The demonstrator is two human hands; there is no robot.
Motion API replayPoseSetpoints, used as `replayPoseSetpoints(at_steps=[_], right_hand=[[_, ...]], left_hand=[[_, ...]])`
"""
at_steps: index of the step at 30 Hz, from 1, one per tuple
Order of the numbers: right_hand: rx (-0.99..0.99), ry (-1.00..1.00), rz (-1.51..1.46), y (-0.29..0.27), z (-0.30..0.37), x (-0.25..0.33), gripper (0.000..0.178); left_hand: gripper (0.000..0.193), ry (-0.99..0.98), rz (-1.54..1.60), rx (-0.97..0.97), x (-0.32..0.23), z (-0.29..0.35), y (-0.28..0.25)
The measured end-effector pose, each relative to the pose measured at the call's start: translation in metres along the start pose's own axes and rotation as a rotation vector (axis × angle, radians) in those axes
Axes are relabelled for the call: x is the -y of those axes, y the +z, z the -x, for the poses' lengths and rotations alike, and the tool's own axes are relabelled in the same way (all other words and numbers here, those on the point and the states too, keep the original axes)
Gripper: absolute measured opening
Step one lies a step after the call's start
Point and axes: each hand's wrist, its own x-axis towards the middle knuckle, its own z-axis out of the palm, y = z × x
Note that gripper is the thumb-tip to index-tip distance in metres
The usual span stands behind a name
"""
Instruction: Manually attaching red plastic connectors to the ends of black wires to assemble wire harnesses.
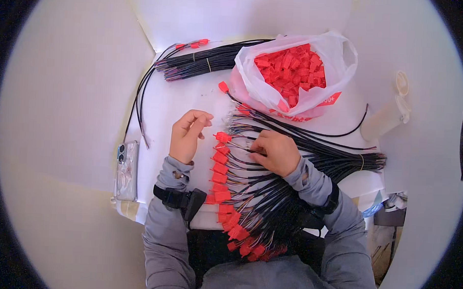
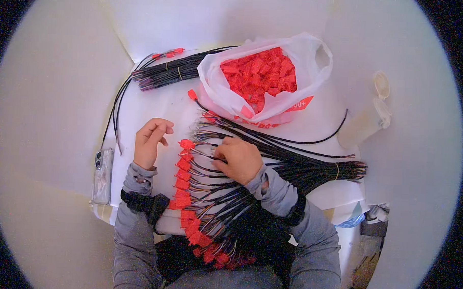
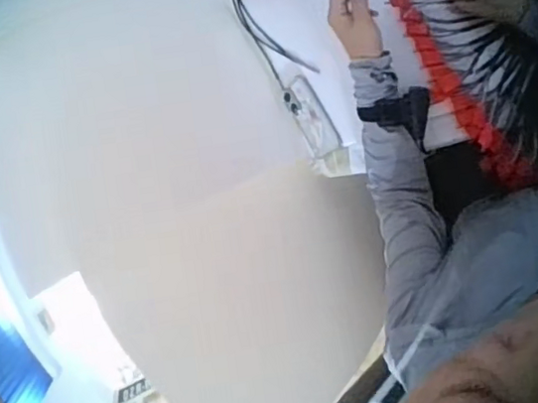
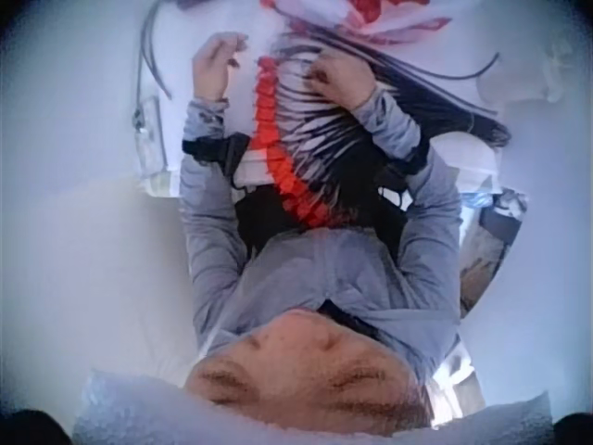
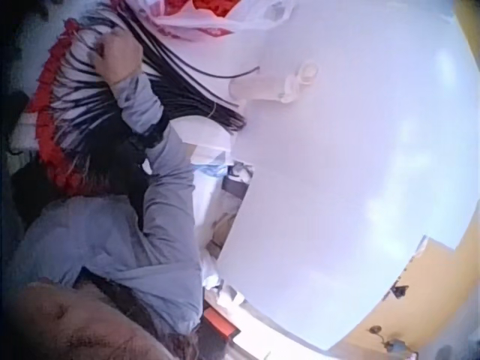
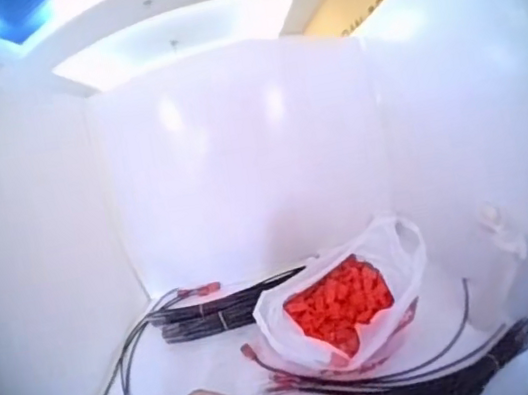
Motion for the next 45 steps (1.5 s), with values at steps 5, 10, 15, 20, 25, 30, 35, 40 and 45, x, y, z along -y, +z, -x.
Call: replayPoseSetpoints(at_steps=[5, 10, 15, 20, 25, 30, 35, 40, 45], right_hand=[[-0.037, 0.190, -0.244, -0.006, 0.001, 0.006, 0.011], [-0.056, 0.298, -0.512, -0.015, 0.006, 0.011, 0.011], [-0.046, 0.347, -0.681, -0.016, 0.011, 0.010, 0.011], [-0.017, 0.357, -0.783, -0.018, 0.011, 0.017, 0.011], [-0.095, 0.218, -0.693, -0.014, 0.011, 0.022, 0.021], [-0.071, 0.204, -0.713, -0.012, 0.013, 0.019, 0.023], [-0.133, 0.143, -0.717, -0.009, 0.011, 0.020, 0.020], [-0.052, 0.089, -0.609, -0.013, 0.009, 0.021, 0.020], [-0.068, -0.034, -0.420, -0.011, 0.009, 0.018, 0.024]], left_hand=[[0.024, 0.099, 0.025, 0.178, -0.003, 0.004, 0.001], [0.032, 0.043, 0.227, 0.341, -0.011, 0.012, 0.014], [0.034, -0.108, 0.288, 0.391, -0.014, 0.019, 0.017], [0.033, -0.106, 0.372, 0.377, -0.013, 0.021, 0.021], [0.032, -0.141, 0.377, 0.402, -0.012, 0.025, 0.028], [0.030, -0.196, 0.360, 0.424, -0.008, 0.025, 0.028], [0.032, -0.291, 0.396, 0.356, -0.004, 0.022, 0.029], [0.037, -0.222, 0.315, 0.291, -0.001, 0.021, 0.030], [0.035, -0.142, 0.255, 0.265, -0.008, 0.022, 0.030]])
